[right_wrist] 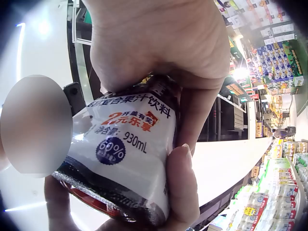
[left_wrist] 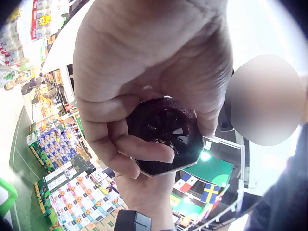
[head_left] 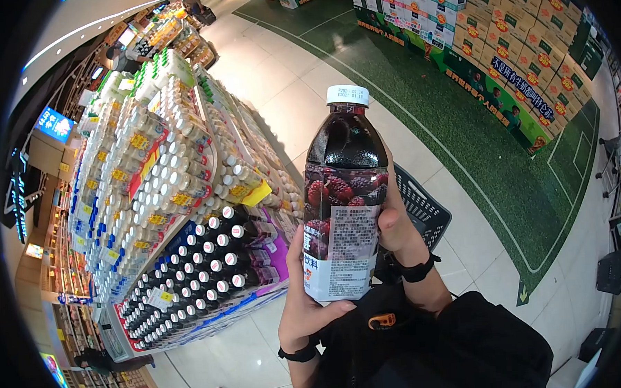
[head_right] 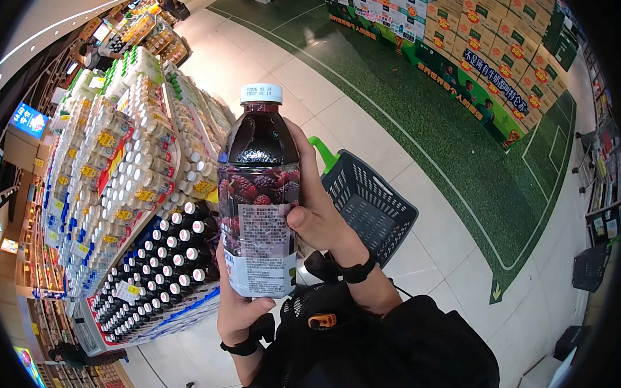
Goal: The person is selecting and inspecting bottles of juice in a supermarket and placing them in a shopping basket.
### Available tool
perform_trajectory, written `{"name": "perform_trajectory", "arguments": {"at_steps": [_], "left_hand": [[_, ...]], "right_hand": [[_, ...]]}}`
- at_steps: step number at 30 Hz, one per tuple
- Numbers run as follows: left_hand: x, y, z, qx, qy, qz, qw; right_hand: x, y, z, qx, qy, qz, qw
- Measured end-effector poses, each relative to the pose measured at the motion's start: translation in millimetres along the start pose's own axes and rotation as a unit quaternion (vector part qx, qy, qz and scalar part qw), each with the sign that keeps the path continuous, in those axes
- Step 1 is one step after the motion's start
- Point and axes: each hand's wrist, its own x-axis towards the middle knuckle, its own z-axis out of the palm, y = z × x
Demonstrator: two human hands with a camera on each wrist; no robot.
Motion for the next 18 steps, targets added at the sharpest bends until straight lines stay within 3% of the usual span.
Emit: {"name": "perform_trajectory", "arguments": {"at_steps": [18], "left_hand": [[-3.9,-5.0,-3.2,0.045,-0.008,0.029,0.999]], "right_hand": [[-5.1,-4.9,2.6,0.055,-0.017,0.008,0.998]]}}
